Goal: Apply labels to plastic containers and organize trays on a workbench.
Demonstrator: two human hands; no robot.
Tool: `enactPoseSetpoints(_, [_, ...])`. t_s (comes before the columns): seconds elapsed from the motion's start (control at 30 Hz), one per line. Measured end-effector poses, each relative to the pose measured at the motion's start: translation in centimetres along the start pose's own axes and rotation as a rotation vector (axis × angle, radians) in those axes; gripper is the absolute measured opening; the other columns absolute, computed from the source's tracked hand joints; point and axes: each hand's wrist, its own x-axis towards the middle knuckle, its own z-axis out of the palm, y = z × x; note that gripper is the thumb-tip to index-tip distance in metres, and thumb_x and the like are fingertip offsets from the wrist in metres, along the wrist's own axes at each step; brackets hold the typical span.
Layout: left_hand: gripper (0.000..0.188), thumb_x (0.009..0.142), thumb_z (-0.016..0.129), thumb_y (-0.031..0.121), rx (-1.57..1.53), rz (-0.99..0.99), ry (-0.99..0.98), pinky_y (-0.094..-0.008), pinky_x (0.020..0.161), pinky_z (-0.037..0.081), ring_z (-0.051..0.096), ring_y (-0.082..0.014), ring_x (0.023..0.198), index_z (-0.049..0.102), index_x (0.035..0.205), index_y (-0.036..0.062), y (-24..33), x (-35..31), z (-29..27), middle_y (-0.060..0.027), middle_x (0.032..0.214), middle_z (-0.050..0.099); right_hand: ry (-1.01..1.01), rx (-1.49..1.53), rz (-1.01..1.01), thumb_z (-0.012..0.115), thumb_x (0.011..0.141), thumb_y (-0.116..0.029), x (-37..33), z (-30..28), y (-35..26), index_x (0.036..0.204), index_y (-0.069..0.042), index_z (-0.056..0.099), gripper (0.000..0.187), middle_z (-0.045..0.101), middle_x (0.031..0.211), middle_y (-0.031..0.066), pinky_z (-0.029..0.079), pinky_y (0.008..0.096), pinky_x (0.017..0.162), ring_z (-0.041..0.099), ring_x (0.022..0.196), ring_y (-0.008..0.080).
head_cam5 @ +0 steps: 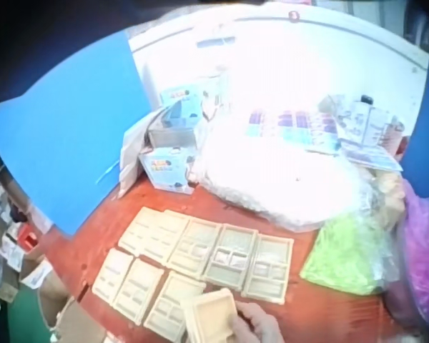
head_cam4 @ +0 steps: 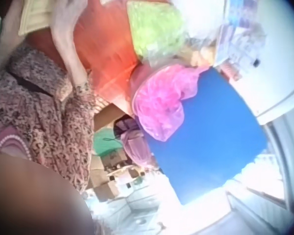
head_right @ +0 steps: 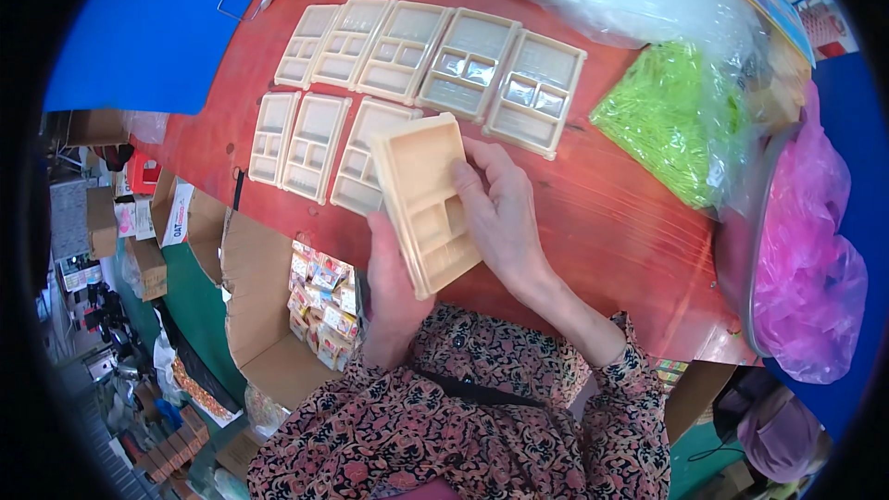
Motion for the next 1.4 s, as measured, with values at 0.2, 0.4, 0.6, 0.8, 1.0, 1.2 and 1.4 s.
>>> enactPoseSetpoints(0.2, [0.067,0.096,0.022,0.054,-0.126,-0.191,-0.018,-0.0364,0.102,0.036,0.045,-0.023,0.12,0.026,0.14,0.0042,-1.8,1.0,2.0,-0.0116,0.134,0.042,0.342,-0.276,-0.29,0.052,0.09,-0.007,-1.1,0.1,0.1,0.117,0.004,0.052,0.029,0.053,0.105,0.0069,0.042,0.0246,0.084,0.053,0.094,0.0148])
enactPoseSetpoints(0.4, [0.075,0.093,0.014,0.062,-0.341,-0.263,-0.11,-0.0412,0.096,0.042,0.047,-0.029,0.119,0.03,0.139,0.0055,-0.9,1.6,2.9,-0.0158,0.13,0.047,0.275,-0.589,-0.349,0.063,0.079,-0.003,-4.3,-1.5,-4.3,0.087,-0.001,0.06,0.009,0.055,0.087,0.0083,0.043,0.0286,0.069,0.052,0.078,0.0192])
enactPoseSetpoints(0.6, [0.072,0.094,0.016,0.059,-0.103,-0.242,-0.079,-0.0389,0.097,0.041,0.048,-0.0271,0.117,0.033,0.138,0.0048,-1.6,0.7,4.0,-0.0144,0.13,0.047,0.133,-0.565,-0.271,0.066,0.074,-0.002,-6.7,-1.9,-5.4,0.077,-0.001,0.061,0.006,0.056,0.071,0.0062,0.043,0.0291,0.058,0.054,0.066,0.0203])
enactPoseSetpoints(0.8, [0.057,0.097,0.029,0.047,0.134,-0.117,0.009,-0.0299,0.085,0.044,0.053,-0.0179,0.101,0.034,0.133,0.0026,-2.2,0.3,3.6,-0.0124,0.114,0.053,0.002,-0.298,-0.031,0.062,0.073,0.001,-6.6,-3.3,-5.5,0.074,0.001,0.062,0.0,0.055,0.063,0.0026,0.037,0.0219,0.049,0.049,0.056,0.0057])
enactPoseSetpoints(1.0, [0.053,0.096,0.038,0.04,0.192,-0.061,-0.023,-0.028,0.085,0.042,0.052,-0.0156,0.102,0.033,0.133,0.0021,-2.3,0.6,3.0,-0.0116,0.113,0.052,-0.032,-0.198,0.099,0.061,0.075,0.0,-6.3,-4.1,-5.5,0.07,0.002,0.061,0.006,0.049,0.056,-0.004,0.033,0.019,0.047,0.04,0.054,-0.0005])
enactPoseSetpoints(1.2, [0.054,0.088,0.056,0.022,0.027,-0.061,-0.13,-0.0308,0.089,0.046,0.054,-0.0172,0.104,0.034,0.132,0.0011,-2.4,1.3,3.1,-0.0127,0.115,0.053,-0.08,0.026,0.199,0.061,0.077,-0.002,-5.5,-5.5,-5.1,0.071,0.002,0.063,0.007,0.051,0.06,-0.0076,0.03,0.0175,0.048,0.04,0.057,-0.0024])
enactPoseSetpoints(1.4, [0.052,0.084,0.059,0.015,-0.107,-0.218,-0.124,-0.0334,0.085,0.05,0.059,-0.0208,0.099,0.037,0.128,-0.0004,-2.1,1.9,2.1,-0.0158,0.112,0.056,-0.066,0.179,0.265,0.062,0.077,-0.003,-5.4,-5.9,-4.5,0.072,0.002,0.064,0.008,0.053,0.062,-0.007,0.032,0.0165,0.051,0.043,0.059,-0.0018])
